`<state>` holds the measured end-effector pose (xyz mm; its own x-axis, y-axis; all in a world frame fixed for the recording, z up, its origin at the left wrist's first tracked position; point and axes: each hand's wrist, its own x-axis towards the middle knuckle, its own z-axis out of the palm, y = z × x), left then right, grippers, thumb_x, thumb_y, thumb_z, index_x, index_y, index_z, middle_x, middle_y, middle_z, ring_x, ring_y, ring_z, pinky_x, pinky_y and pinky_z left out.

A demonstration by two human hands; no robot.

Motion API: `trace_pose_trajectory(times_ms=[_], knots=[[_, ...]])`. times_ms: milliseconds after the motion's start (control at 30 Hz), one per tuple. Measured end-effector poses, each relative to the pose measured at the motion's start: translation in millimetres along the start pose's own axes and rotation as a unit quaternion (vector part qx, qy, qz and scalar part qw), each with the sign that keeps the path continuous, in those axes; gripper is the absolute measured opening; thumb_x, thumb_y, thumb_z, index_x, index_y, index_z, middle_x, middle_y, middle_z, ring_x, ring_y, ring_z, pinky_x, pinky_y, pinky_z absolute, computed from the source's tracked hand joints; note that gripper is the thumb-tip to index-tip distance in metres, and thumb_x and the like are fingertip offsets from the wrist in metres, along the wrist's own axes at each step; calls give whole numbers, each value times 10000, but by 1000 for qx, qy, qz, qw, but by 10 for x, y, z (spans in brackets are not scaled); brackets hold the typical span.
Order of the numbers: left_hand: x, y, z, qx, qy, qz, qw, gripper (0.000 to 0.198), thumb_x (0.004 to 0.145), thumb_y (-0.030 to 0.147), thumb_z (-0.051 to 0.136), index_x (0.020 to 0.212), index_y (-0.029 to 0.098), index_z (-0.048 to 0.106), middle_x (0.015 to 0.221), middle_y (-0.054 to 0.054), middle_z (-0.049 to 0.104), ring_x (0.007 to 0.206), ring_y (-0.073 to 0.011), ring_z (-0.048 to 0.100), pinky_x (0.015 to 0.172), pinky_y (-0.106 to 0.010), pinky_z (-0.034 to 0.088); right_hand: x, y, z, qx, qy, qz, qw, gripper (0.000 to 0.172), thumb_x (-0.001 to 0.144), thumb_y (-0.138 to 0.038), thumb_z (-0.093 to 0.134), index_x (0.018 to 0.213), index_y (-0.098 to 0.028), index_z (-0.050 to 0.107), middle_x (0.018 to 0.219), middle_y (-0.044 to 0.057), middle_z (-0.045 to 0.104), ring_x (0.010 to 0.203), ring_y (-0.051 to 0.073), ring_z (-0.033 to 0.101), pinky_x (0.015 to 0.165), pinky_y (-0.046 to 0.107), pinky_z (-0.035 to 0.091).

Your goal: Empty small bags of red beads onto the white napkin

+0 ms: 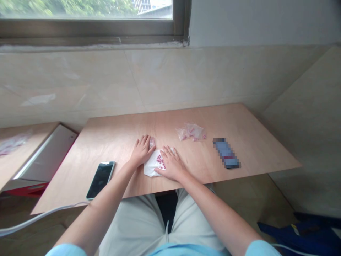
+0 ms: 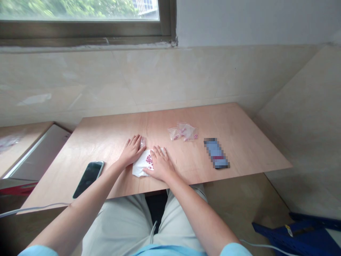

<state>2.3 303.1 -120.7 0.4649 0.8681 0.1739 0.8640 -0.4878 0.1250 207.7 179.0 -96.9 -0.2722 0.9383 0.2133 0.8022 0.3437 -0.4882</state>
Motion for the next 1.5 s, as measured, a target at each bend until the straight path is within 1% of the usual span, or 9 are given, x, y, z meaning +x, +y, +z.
trace_pose_trajectory(times_ms=[200, 333, 533, 700, 833, 1000, 1200, 1367, 1500], knots=[[12, -26, 8, 21, 6, -1, 1000, 684, 1031, 492, 306, 1592, 102, 275, 1635, -185, 301, 1531, -340, 235, 1226, -541, 165, 4, -30, 21, 26, 13, -3, 1000, 923, 807, -648, 703, 1516, -126, 425, 1628, 182, 298, 1539, 319, 178, 1261, 499, 59], [-3, -39, 7, 27, 6, 3, 1000, 646, 1037, 489, 287, 1593, 161, 299, 1659, -160, 250, 1544, -361, 177, 1210, -595, 142, 62, 120, 9, 87, 69, -18, 994, 658, 833, -544, 730, 1383, -215, 583, 1567, 130, 411, 1495, 300, 288, 1229, 474, 216], [-28, -34, -51, 18, 2, -2, 1000, 625, 1035, 501, 306, 1583, 202, 336, 1669, -145, 226, 1545, -363, 171, 1210, -595, 116, 450, 1067, -392, 68, 235, 109, 963, 308, 896, -225, 572, 1179, -183, 685, 1310, 143, 602, 1265, 268, 537, 1112, 433, 389], [-40, -49, -62, 6, 18, -2, 1000, 618, 1021, 530, 341, 1569, 245, 371, 1665, -144, 243, 1542, -368, 185, 1207, -598, 107, 660, 1854, -822, -17, 213, 226, 950, 338, 805, -264, 669, 1124, -159, 708, 1159, 167, 647, 1141, 304, 585, 1030, 440, 425], [-60, -80, -36, -5, 35, 2, 999, 645, 1009, 557, 363, 1573, 246, 361, 1661, -141, 253, 1541, -366, 194, 1212, -595, 100, 707, 2076, -885, -11, 185, 233, 955, 295, 705, -279, 758, 983, -185, 730, 1047, 127, 679, 1064, 288, 612, 982, 406, 449], [-91, -116, -27, -22, 77, 5, 997, 771, 1004, 583, 354, 1605, 114, 240, 1637, -180, 299, 1540, -332, 218, 1247, -528, 122, 781, 2073, -891, 34, 187, 236, 953, 264, 691, -261, 746, 940, -198, 688, 1053, 108, 688, 1082, 267, 609, 964, 368, 458], [-99, -115, -152, -66, 137, 8, 988, 758, 997, 542, 413, 1560, 48, 294, 1584, -229, 379, 1495, -334, 321, 1236, -512, 221, 800, 1845, -1106, 161, 192, 248, 936, 316, 723, -233, 691, 1031, -192, 638, 988, 106, 715, 845, 227, 666, 750, 329, 514], [-236, 1, -493, -159, 217, -24, 963, 454, 985, 401, 469, 1359, 156, 548, 1434, -183, 551, 1356, -316, 495, 1159, -497, 358, 652, 1308, -1282, 301, 167, 227, 911, 444, 771, -465, 695, 1106, -177, 642, 957, 103, 727, 715, 217, 669, 624, 332, 526], [-611, 360, -804, -310, 218, -80, 922, 270, 966, 381, 500, 1109, 209, 650, 1136, -113, 692, 1074, -267, 656, 969, -411, 502, 415, 738, -1268, 396, 137, 203, 885, 518, 748, -643, 693, 973, -177, 665, 898, 84, 722, 719, 213, 673, 629, 331, 541]])
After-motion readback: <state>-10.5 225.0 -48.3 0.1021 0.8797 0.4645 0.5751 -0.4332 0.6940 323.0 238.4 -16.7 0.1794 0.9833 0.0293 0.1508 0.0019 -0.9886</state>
